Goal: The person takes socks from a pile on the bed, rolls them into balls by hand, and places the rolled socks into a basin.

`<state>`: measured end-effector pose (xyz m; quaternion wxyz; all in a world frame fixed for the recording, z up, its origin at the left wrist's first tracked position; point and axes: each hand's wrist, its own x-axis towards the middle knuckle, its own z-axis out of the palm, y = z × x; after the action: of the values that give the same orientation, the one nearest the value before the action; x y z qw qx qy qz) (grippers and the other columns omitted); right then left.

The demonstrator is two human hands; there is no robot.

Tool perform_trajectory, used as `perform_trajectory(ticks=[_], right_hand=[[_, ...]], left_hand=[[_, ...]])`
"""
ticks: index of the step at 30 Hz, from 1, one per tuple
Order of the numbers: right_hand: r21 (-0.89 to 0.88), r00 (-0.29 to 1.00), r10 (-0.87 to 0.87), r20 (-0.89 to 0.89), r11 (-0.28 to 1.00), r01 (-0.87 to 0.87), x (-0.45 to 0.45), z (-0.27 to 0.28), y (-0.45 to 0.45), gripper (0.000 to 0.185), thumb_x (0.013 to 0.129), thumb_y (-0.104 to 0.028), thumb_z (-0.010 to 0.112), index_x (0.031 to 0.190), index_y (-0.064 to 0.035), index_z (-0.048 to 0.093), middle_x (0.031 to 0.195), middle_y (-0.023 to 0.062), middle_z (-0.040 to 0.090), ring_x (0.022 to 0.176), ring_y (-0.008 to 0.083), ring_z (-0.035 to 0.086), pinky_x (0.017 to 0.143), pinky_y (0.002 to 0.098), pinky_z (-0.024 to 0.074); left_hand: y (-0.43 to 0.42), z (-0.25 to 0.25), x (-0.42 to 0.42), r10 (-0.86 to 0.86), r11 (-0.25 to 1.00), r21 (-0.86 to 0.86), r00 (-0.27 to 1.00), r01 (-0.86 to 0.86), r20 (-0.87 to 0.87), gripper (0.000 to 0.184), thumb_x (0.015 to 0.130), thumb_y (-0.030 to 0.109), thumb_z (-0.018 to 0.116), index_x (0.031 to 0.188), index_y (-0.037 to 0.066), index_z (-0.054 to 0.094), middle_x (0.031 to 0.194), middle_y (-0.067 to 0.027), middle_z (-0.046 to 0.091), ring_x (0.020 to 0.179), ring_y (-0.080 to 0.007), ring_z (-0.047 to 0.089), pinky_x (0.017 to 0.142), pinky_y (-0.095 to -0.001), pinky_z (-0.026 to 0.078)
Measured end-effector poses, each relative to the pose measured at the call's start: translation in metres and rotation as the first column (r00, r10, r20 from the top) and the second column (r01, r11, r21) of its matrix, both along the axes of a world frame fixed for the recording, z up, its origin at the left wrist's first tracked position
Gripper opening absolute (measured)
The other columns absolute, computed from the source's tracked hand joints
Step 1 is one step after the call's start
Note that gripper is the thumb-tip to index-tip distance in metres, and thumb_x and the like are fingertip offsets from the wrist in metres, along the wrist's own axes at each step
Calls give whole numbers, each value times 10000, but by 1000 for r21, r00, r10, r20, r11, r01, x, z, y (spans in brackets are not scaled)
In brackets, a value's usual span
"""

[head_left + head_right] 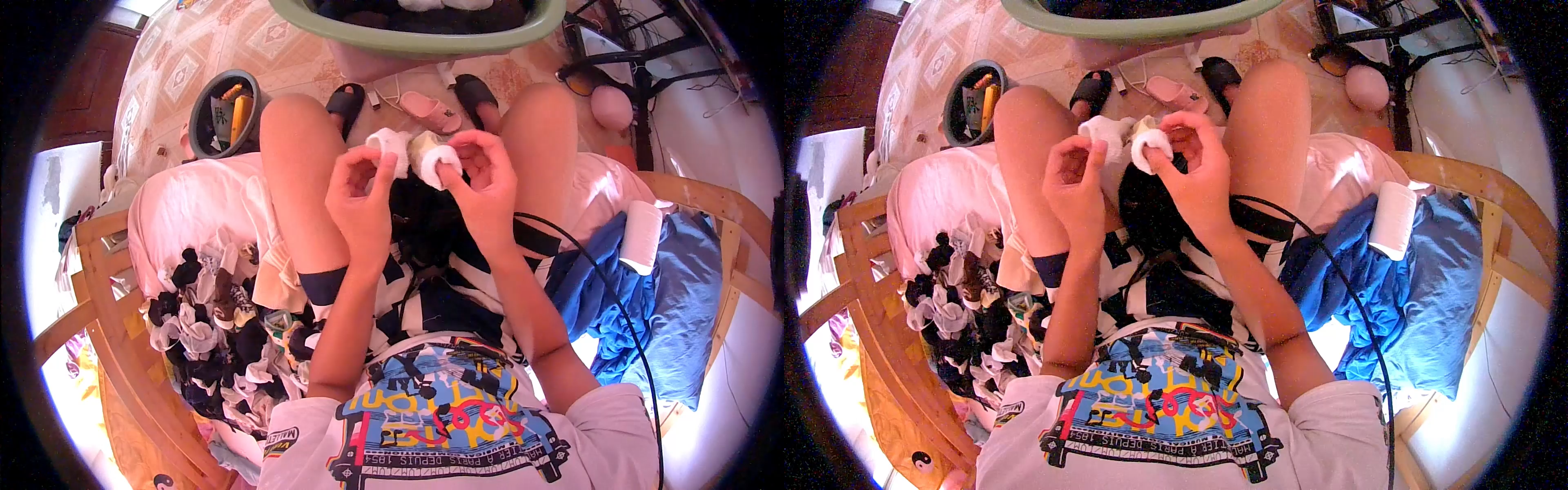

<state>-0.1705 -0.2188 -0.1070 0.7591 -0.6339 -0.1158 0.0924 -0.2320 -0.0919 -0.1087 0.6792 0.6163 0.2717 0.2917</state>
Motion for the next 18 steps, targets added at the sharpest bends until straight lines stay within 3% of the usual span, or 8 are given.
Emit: perform_trajectory(ticks=[6,9,11,15,18], right_hand=[[1,999,28,-33,1000,-28,-2,4,1,226,844,50,658,1048,9,572,1022,53,592,933,116,601,825,247,503],[27,997,7,-82,1000,-5,-4,8,2,195,860,35,650,1040,13,576,1016,59,608,932,115,605,823,251,509],[48,996,-5,-90,999,10,-4,7,3,188,865,29,649,1037,13,575,1012,62,615,929,114,606,824,252,510],[34,995,45,-85,999,-43,-4,2,3,221,861,42,640,1057,-6,552,1035,52,594,957,112,592,835,243,506],[28,988,98,-117,995,-96,-1,4,0,267,852,48,642,1083,-22,529,1055,44,570,995,118,575,872,260,496]], left_hand=[[-3,-9,1,-126,990,55,989,131,-80,92,854,11,683,937,-27,670,914,-59,682,843,-114,632,779,-250,505],[-3,-11,1,-146,967,196,984,164,-104,119,837,8,685,951,-25,679,907,-104,699,843,-142,653,777,-261,510],[-4,-1,1,-156,882,423,975,210,-160,144,828,-3,676,972,-14,678,939,-138,695,848,-201,673,787,-280,514],[-4,-5,3,-150,863,466,980,196,-133,139,828,17,682,964,-11,679,948,-150,692,859,-249,677,797,-294,516],[-2,-5,4,-252,858,434,961,276,-112,153,830,45,690,972,-9,672,954,-146,693,865,-261,678,805,-298,516]])
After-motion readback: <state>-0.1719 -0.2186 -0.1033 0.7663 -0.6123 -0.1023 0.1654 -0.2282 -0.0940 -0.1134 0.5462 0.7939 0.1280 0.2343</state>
